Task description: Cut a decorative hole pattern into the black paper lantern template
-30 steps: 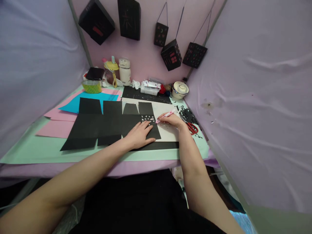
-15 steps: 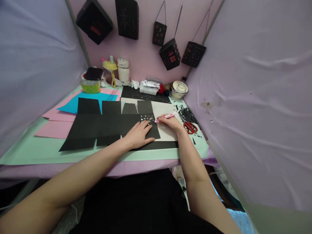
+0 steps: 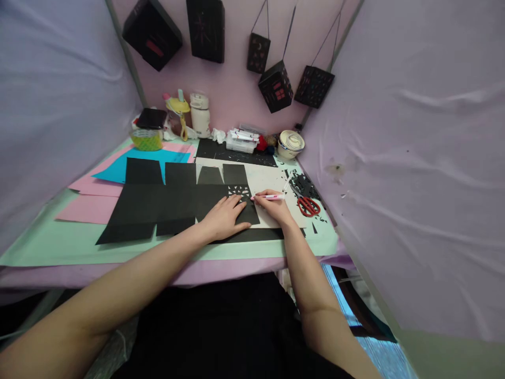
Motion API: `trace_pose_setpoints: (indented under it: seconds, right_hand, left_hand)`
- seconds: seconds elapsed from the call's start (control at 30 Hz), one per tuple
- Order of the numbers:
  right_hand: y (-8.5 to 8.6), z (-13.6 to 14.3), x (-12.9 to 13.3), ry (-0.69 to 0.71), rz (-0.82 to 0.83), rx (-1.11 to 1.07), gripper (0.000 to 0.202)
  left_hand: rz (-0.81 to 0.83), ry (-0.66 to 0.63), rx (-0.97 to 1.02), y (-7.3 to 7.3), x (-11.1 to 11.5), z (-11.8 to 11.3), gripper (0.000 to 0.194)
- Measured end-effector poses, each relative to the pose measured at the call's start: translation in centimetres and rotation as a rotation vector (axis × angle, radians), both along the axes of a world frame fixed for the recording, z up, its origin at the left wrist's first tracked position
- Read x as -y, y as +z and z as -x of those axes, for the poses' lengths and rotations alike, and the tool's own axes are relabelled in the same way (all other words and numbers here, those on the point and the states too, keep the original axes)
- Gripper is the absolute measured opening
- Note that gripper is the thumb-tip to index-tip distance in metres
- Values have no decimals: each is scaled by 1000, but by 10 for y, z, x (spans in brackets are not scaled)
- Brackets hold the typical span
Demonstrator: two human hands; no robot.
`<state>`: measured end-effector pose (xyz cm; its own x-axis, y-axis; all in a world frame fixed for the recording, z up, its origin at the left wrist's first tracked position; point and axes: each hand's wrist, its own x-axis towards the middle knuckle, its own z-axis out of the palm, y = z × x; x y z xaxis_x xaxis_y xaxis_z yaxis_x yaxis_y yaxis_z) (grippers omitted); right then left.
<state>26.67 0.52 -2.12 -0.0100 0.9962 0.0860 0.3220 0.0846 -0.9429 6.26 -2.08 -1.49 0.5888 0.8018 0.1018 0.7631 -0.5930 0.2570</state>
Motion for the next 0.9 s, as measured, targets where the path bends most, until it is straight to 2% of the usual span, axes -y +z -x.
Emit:
trace_pose_setpoints:
  seconds: [0.27,0.6,0.77,0.9]
  right_hand:
    - [-7,3,2,-57,-75,14,28]
    - [-5,7,3,-54,-94,20,28]
    - [-5,12,6,-105,-132,50,27]
    - [-6,12,7,-113,-137,51,28]
  left_hand:
    - [2,6,7,0,0,0,72]
    - [11,2,24,-2,-1,-1,72]
    - [74,-29,-39,13,-8,0,70]
    - [187,-47,-77,30,-29,-3,39]
